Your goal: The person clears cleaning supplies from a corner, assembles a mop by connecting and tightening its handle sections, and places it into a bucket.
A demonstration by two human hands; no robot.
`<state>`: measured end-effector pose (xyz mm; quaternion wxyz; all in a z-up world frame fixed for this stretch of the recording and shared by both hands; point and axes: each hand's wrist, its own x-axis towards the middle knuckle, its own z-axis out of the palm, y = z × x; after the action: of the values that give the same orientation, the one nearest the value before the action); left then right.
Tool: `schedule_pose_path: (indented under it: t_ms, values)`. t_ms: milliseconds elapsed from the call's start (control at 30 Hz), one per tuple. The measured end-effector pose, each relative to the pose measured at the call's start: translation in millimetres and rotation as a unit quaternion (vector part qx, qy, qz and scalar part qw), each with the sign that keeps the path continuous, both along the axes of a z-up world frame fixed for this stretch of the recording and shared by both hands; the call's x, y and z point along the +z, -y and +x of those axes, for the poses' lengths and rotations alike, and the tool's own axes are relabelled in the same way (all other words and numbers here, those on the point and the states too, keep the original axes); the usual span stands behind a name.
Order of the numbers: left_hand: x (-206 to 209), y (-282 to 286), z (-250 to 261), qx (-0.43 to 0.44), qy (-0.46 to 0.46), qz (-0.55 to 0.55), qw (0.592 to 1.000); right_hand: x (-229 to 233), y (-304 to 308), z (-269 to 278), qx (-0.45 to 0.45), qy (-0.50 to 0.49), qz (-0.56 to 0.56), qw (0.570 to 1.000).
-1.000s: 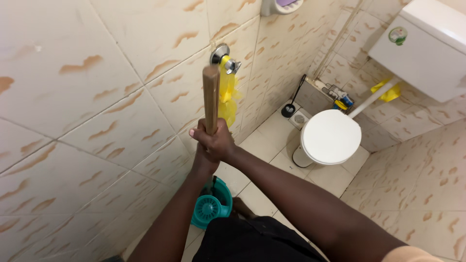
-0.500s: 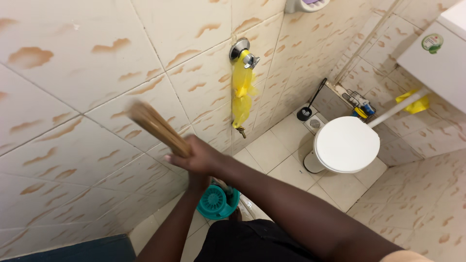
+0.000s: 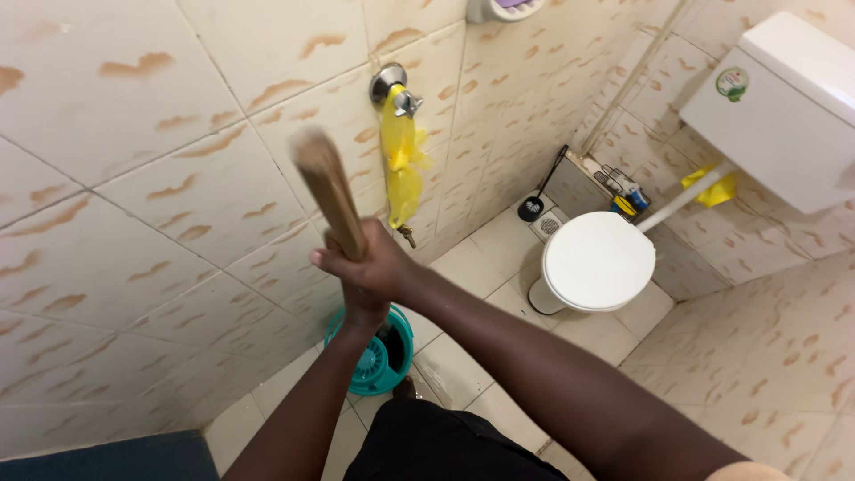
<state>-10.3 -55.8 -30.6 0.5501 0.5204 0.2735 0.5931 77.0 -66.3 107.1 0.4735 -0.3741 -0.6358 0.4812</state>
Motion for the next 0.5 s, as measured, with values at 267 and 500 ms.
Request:
schedule_pose_path:
  t_ms: [267,500]
  values:
    - [-115.7,-17.2,27.7,0.011,-0.204,0.061,0.977,-92.9,-4.2,33.5,-0.069,0.031,0.120,0.990]
    - [-53.5,-25.4,32.1,-0.010,-0.167,0.007,0.986,-30.0,-6.9,29.4,-0.128,-0.014,0.009,0.992]
